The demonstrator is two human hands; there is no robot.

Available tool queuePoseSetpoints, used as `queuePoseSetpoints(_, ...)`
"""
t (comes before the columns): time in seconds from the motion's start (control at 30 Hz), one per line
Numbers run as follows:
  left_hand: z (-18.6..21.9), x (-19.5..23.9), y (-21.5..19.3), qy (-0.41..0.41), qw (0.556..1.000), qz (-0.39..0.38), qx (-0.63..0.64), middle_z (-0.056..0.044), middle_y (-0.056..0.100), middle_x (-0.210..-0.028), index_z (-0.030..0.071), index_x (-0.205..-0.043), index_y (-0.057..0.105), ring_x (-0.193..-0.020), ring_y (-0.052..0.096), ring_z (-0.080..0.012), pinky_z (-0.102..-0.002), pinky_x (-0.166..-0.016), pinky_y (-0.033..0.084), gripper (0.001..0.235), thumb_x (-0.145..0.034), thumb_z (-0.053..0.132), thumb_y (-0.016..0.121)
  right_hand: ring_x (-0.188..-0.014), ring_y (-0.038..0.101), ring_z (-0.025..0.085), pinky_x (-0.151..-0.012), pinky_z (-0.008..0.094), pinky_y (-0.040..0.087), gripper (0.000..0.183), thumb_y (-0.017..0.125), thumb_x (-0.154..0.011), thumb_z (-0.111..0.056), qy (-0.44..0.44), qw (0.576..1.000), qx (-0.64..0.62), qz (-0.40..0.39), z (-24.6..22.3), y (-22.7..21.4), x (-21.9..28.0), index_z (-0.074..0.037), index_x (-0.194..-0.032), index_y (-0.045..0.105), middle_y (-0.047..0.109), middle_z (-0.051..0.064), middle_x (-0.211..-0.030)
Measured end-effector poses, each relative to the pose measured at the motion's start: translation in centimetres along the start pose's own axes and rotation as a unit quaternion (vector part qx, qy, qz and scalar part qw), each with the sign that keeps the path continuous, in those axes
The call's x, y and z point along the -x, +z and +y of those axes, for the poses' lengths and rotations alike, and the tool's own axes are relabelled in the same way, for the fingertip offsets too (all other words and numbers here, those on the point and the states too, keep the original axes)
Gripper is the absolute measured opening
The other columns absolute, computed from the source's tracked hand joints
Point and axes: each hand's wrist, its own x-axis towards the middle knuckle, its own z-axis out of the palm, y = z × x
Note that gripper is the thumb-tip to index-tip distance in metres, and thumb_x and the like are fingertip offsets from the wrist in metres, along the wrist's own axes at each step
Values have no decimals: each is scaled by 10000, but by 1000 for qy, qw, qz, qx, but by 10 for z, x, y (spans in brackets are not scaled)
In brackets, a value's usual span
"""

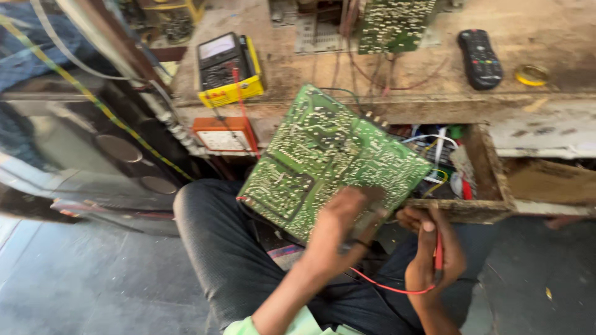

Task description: The person is repairing a green circuit board by soldering components and testing connections with a multimeter. They use a soldering iron to apply solder to specific points and multimeter probes to check electrical continuity.

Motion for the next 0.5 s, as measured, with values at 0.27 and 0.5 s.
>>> queuePoseSetpoints(0.27, -26, -31, -83, -71, 968, 202, -132, -207, 688, -1192, -13, -1362, 559, -1092, 696, -301, -408, -985, 542, 297, -1132, 158, 479, -953, 725, 201, -812, 307, 621, 603, 740, -909, -72, 45, 983, -21, -176, 11, 3, 53, 92, -1425, 474, 702, 177, -1139)
queuePoseSetpoints(0.5, -32, -36, -76, -74, 968, 185, -151, -258, 675, -1230, -22, -1337, 527, -1126, 680, -411, -455, -969, 522, 329, -1150, 242, 468, -1000, 708, 198, -857, 318, 603, 712, 752, -873, -17, 108, 976, -6, -190, 4, 11, 48, 74, -1487, 401, 664, 169, -1177)
